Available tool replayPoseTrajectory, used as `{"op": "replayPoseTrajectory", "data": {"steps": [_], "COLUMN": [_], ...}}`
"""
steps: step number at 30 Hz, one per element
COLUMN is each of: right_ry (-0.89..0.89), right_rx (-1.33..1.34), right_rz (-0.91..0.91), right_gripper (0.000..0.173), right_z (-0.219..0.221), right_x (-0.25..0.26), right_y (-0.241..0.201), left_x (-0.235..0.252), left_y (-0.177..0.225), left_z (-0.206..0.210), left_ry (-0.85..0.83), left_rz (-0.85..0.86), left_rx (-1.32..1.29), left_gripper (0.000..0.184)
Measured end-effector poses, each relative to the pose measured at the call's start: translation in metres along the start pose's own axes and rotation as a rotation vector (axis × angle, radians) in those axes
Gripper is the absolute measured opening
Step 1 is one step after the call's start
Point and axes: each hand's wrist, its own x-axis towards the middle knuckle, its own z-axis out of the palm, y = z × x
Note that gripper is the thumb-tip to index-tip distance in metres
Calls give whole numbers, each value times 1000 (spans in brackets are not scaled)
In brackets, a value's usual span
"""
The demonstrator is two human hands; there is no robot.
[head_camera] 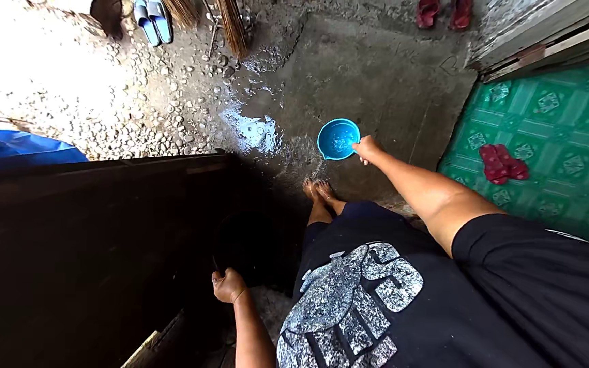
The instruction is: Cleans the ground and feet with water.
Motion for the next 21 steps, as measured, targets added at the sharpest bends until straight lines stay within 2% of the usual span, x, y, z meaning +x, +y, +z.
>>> {"op": "replayPoseTrajectory", "data": {"steps": [3,6,10,13,16,21], "right_ry": [10,66,-32,-124,-161,-226], "right_rx": [306,577,848,1036,1056,1165], "right_rz": [2,-101,-205,-260,-373,-442], "right_gripper": [41,34,41,40,31,30], "right_z": [-15,-16,-9,-2,11,24], "right_x": [3,9,13,3,3,-1], "right_y": [11,26,29,9,-14,-56], "left_x": [5,7,8,8,6,12], "left_y": [-12,-23,-35,-43,-46,-53], "left_z": [4,6,8,6,2,5], "left_ry": [-15,-37,-50,-66,-81,-93], "left_rz": [-36,-69,-97,-128,-141,-143], "left_rx": [37,63,115,138,147,160], "left_gripper": [27,30,26,26,25,26]}}
